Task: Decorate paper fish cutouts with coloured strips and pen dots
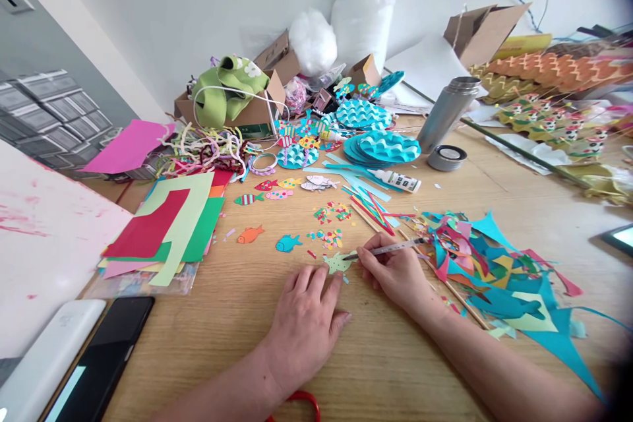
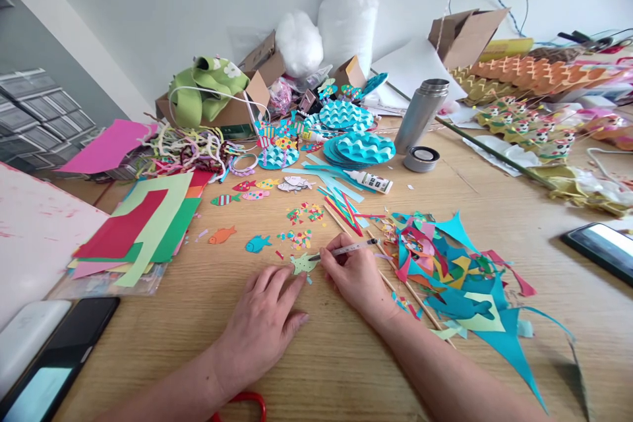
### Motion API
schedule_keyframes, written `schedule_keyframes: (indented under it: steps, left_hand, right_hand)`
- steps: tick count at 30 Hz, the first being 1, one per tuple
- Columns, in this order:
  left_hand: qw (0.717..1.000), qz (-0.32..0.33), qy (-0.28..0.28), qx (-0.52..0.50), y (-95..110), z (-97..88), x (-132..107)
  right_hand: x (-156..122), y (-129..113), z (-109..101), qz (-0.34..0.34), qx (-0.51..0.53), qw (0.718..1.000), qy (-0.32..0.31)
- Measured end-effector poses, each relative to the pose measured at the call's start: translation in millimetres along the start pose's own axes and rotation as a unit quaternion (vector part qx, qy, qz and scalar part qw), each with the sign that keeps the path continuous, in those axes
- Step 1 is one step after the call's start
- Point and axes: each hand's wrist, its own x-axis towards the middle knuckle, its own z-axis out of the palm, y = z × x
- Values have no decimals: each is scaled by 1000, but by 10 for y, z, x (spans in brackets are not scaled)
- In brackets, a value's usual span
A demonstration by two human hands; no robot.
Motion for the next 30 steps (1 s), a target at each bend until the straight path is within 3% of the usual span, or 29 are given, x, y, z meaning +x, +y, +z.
schedule_keyframes:
  steps: [30]
  left_hand:
    - [1000, -3, 1, 2, 14, -26, 10]
  right_hand:
    - [12, 42, -7, -10, -18, 1000, -9]
